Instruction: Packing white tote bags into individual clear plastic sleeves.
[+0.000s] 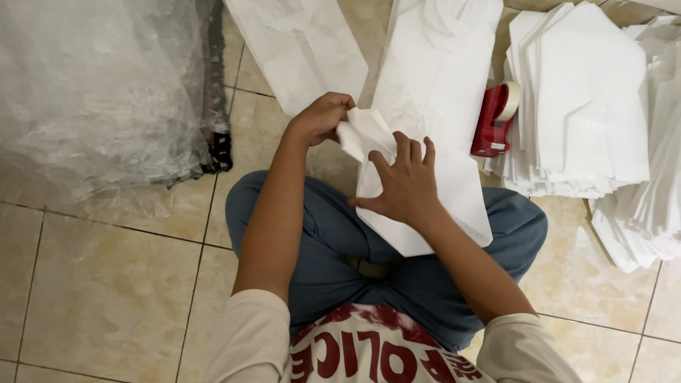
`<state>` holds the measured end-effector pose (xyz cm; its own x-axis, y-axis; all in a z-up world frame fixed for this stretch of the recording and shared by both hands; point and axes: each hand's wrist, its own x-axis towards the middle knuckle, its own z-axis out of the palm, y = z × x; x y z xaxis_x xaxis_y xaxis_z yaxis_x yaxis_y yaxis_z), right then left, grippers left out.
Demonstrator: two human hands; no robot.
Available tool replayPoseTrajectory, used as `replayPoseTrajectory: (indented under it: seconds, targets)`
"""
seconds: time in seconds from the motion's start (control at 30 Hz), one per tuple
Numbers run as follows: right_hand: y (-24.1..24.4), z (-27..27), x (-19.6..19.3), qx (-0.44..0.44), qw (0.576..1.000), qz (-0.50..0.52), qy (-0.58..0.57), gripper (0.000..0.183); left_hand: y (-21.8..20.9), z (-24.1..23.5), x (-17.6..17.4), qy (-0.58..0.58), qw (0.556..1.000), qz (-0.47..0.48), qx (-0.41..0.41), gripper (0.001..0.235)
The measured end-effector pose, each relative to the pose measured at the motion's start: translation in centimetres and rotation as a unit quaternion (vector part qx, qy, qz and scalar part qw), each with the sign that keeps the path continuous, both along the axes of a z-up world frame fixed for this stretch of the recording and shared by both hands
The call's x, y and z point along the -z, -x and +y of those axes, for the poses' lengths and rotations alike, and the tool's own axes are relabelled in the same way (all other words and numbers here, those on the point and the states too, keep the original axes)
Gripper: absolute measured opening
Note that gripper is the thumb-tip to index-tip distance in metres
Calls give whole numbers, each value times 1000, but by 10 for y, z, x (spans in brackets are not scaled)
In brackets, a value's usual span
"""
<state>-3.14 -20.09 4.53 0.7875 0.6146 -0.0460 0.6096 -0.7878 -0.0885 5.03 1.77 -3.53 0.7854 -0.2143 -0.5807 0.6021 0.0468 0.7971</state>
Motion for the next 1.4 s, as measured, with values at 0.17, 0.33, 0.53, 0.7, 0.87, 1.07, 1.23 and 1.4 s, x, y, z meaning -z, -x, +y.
replayPoseTrajectory:
  seconds: [0.17,0.33,0.53,0.7,0.87,1.07,1.23,1.4]
  targets:
    - [-9,-7,49,20,987,-122,-105,51,6,-6,-29,60,996,15,-61,21]
    - [-39,-43,40,19,979,-137,-149,29,16,3,-41,22,991,-56,-116,52]
    - [-50,-72,-37,-30,969,-6,-243,21,44,-19,-61,-235,929,-171,228,60]
    - [-45,-62,-80,-76,966,133,-207,19,31,-43,29,-498,802,-182,276,69]
    - [-40,-29,-84,-118,967,203,-100,32,26,-13,16,-485,826,-205,199,41]
    - [-35,-2,-57,-146,950,276,-6,19,44,-11,-5,-477,817,-182,269,75]
    - [-31,-3,-52,-156,949,270,53,18,32,-23,37,-516,794,-134,292,88]
    - [-29,-10,-44,-123,942,308,43,23,22,-9,6,-502,834,-146,175,57]
